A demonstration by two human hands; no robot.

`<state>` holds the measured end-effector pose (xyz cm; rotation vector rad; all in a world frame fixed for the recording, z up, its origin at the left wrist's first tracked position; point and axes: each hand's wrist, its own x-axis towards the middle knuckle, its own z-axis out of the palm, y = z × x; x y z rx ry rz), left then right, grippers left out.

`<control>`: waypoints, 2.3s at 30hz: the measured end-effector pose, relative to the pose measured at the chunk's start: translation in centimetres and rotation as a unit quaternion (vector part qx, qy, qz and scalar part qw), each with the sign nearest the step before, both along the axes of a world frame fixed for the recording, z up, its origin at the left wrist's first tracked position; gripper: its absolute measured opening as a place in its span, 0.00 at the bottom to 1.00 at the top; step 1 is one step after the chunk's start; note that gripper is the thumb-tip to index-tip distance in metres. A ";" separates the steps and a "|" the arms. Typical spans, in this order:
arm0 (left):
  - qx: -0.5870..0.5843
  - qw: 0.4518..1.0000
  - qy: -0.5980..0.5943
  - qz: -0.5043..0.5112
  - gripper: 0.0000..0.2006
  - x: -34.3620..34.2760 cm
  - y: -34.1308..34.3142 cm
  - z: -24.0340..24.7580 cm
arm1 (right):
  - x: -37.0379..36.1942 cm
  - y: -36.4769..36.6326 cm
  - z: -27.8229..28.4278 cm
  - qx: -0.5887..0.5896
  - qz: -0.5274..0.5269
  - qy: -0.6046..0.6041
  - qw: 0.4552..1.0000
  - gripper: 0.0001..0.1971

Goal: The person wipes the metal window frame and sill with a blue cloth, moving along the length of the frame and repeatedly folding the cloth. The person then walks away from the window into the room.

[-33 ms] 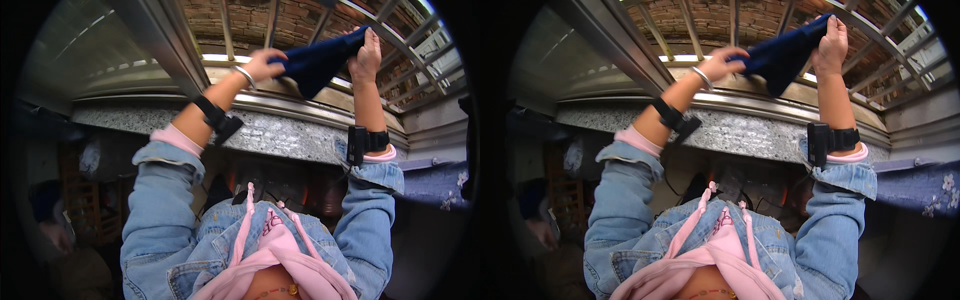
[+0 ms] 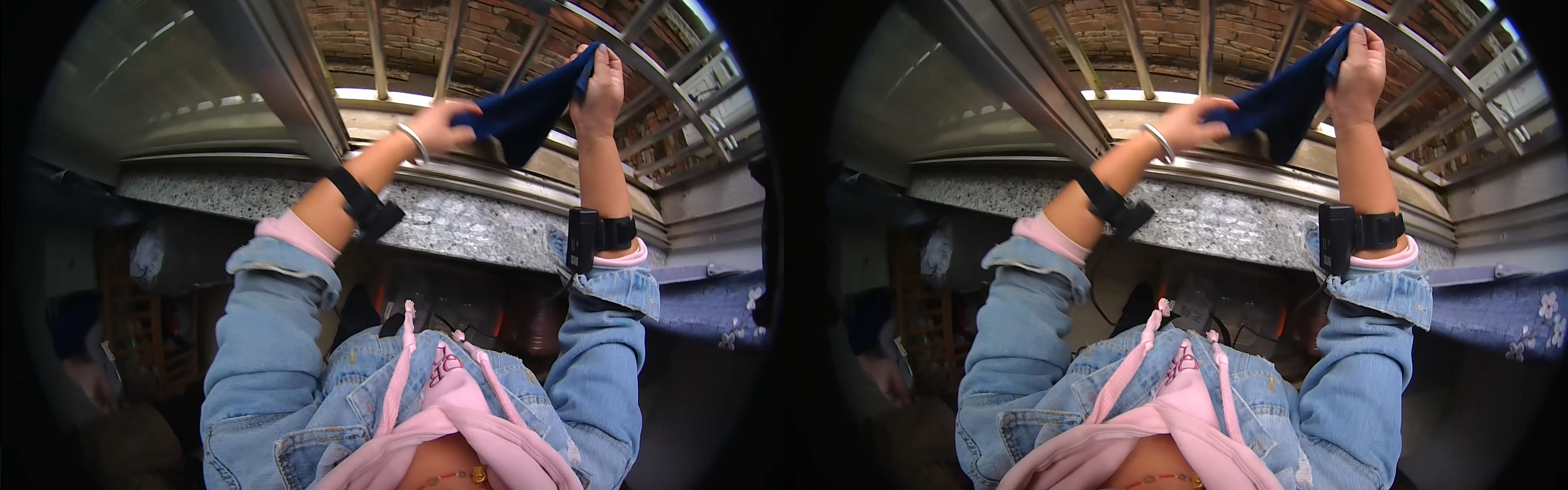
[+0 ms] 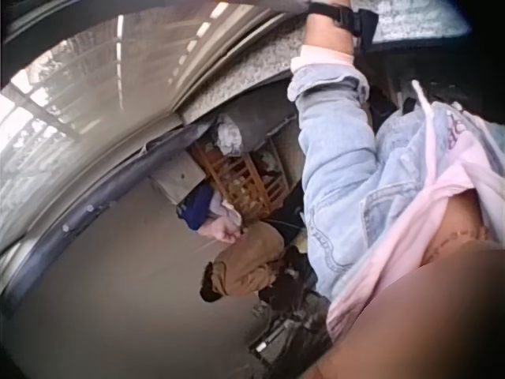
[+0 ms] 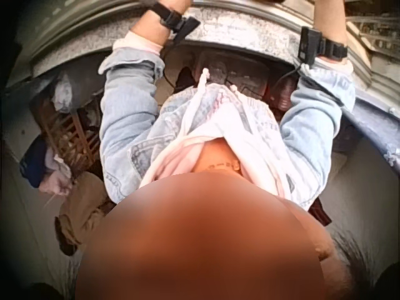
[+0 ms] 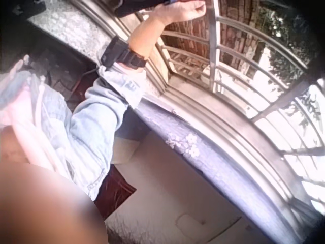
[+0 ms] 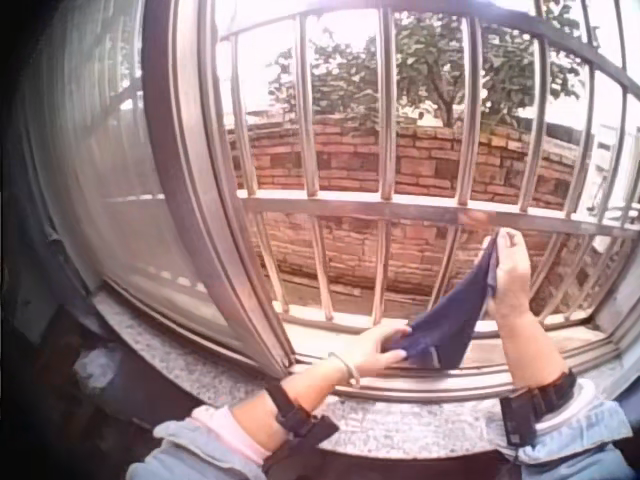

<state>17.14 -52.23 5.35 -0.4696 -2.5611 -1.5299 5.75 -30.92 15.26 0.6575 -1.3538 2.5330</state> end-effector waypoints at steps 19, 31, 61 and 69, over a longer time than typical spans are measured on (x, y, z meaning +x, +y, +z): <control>-0.276 0.953 0.078 0.099 0.31 16.2 -7.4 -5.7 | 7.3 -21.8 -12.6 0.705 0.206 0.286 0.616 0.09; -0.263 0.956 0.083 0.100 0.32 16.5 -7.5 -7.4 | 8.0 -21.0 -13.7 0.706 0.226 0.310 0.595 0.10; -0.237 0.962 0.083 0.110 0.29 16.7 -7.5 -7.2 | 7.1 -20.5 -11.7 0.880 0.133 0.125 0.438 0.23; -0.252 0.959 0.060 0.113 0.27 16.7 -7.1 -6.6 | 2.3 -3.3 -11.0 0.904 0.107 0.074 0.408 0.10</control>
